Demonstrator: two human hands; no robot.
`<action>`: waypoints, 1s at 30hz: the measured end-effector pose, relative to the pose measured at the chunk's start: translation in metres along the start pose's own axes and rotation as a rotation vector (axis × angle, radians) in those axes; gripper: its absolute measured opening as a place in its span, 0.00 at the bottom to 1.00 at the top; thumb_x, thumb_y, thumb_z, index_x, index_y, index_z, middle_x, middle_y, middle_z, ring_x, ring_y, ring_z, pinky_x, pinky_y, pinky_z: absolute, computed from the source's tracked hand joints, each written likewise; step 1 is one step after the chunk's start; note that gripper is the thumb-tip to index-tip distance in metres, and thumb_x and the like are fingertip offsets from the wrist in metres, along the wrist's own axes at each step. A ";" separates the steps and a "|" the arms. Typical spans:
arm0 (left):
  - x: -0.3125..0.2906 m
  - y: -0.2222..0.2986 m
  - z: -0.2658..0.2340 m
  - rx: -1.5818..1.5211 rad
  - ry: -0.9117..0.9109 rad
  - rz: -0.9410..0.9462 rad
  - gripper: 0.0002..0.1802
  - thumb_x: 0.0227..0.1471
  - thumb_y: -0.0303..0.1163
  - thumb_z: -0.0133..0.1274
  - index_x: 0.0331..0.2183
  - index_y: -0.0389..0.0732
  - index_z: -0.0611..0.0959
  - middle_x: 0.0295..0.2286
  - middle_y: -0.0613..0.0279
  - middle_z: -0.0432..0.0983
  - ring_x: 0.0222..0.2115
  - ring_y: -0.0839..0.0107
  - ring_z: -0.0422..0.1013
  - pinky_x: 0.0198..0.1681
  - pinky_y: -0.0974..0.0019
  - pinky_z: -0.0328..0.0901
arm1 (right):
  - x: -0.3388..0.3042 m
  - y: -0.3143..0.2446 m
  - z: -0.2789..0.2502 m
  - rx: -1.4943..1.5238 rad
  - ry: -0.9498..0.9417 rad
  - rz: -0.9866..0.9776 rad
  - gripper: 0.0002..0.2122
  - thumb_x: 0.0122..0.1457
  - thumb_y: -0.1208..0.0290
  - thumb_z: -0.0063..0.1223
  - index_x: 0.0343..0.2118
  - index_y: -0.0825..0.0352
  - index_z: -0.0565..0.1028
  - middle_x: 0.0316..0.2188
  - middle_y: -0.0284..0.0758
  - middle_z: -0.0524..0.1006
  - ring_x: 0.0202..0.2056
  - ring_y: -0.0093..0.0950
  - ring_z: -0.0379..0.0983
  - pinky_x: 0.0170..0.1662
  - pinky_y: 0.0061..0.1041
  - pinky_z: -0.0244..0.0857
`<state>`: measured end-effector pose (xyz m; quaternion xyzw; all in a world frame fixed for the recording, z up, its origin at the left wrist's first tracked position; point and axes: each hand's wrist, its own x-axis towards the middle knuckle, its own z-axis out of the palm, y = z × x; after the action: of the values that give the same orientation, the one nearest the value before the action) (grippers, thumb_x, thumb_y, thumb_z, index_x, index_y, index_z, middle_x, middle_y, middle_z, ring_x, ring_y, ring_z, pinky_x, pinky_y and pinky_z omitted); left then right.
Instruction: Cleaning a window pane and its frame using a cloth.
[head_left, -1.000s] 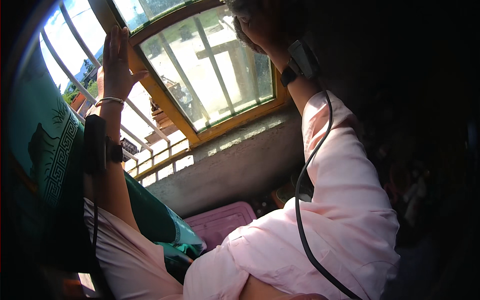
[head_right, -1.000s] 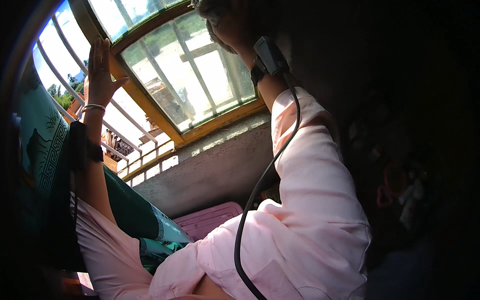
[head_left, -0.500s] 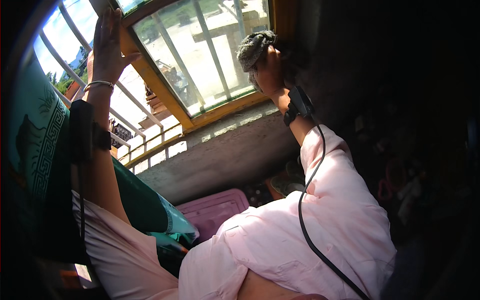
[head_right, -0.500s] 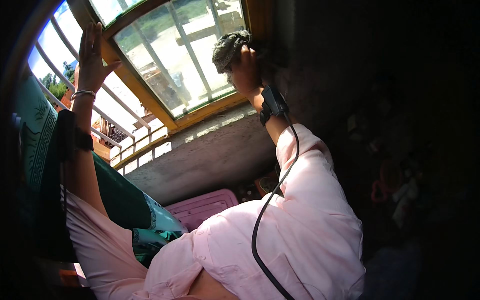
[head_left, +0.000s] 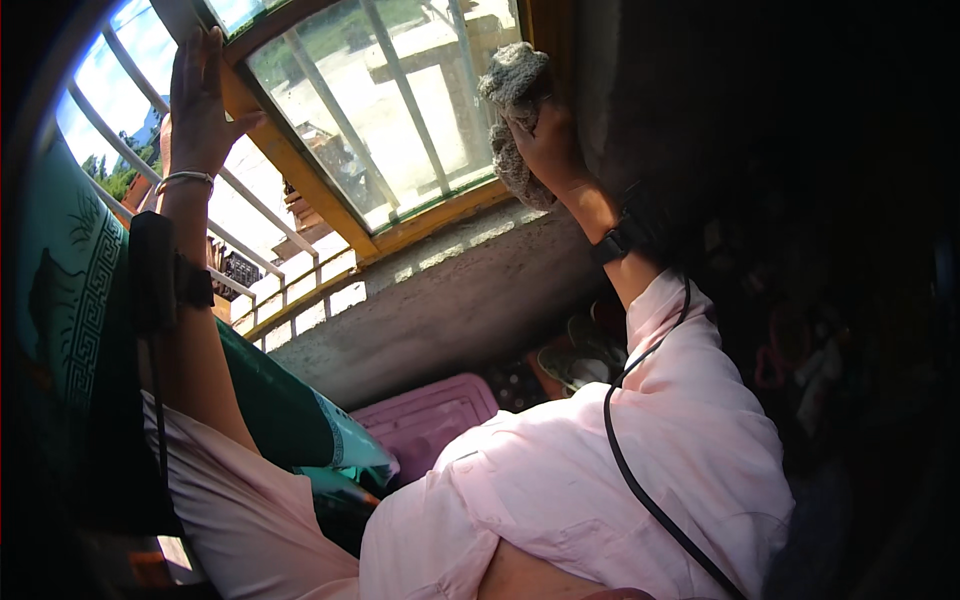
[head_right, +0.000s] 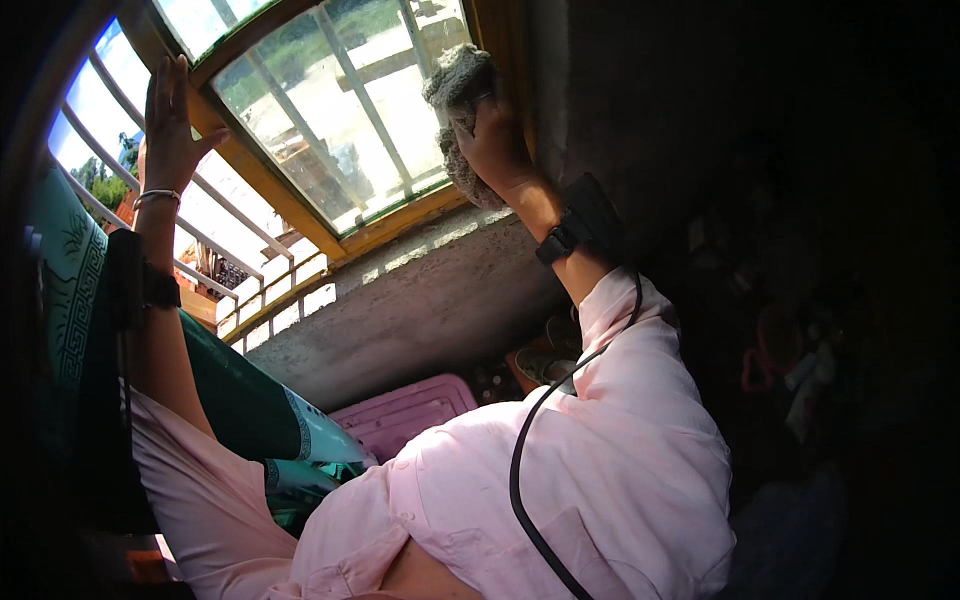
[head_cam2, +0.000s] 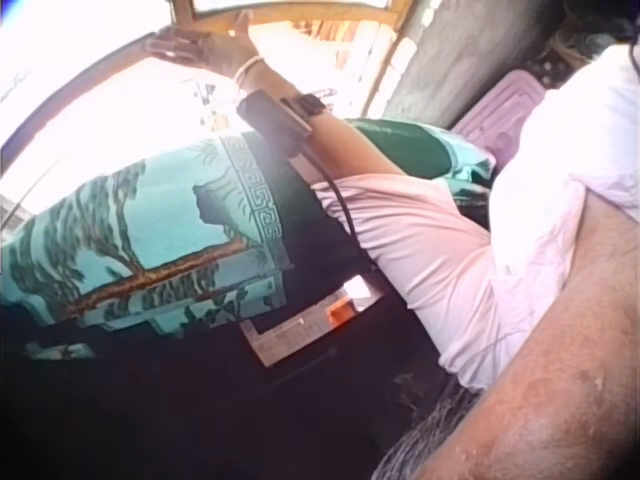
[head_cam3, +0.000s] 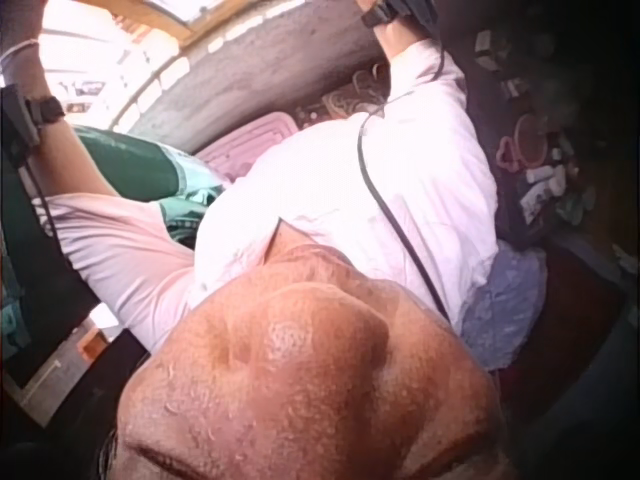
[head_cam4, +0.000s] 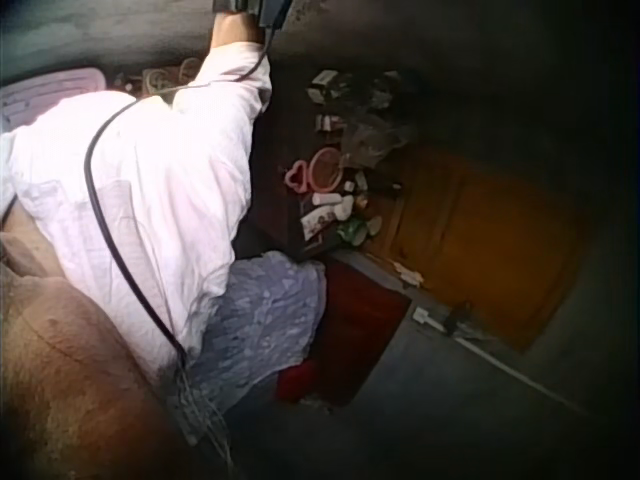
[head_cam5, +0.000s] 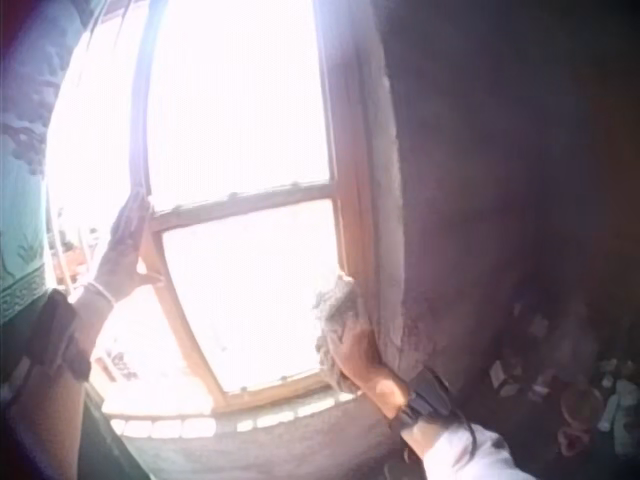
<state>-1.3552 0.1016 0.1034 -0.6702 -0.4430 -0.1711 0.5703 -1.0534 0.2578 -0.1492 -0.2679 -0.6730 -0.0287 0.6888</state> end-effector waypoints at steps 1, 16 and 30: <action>0.000 -0.001 0.000 -0.003 -0.010 0.002 0.64 0.30 0.38 0.69 0.63 0.51 0.47 0.62 0.57 0.40 0.63 0.57 0.41 0.65 0.59 0.44 | 0.026 0.000 0.002 0.090 0.115 -0.092 0.14 0.50 0.68 0.61 0.35 0.72 0.74 0.31 0.46 0.77 0.33 0.45 0.74 0.35 0.38 0.68; 0.014 0.007 0.008 0.027 0.035 0.062 0.62 0.26 0.40 0.71 0.61 0.46 0.54 0.60 0.51 0.48 0.60 0.53 0.47 0.63 0.57 0.46 | -0.156 -0.019 0.096 -0.302 -0.356 0.083 0.23 0.42 0.71 0.59 0.44 0.71 0.71 0.46 0.51 0.65 0.47 0.48 0.64 0.51 0.38 0.62; 0.008 0.029 -0.013 0.036 -0.155 -0.083 0.72 0.24 0.36 0.72 0.63 0.49 0.40 0.63 0.50 0.31 0.63 0.50 0.33 0.65 0.55 0.39 | -0.102 0.018 0.082 -0.414 0.154 0.085 0.12 0.56 0.67 0.52 0.38 0.69 0.76 0.39 0.43 0.77 0.44 0.42 0.71 0.51 0.38 0.61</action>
<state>-1.3243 0.0936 0.0950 -0.6521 -0.5163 -0.1340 0.5388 -1.1298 0.2738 -0.2557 -0.4288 -0.5862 -0.1577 0.6690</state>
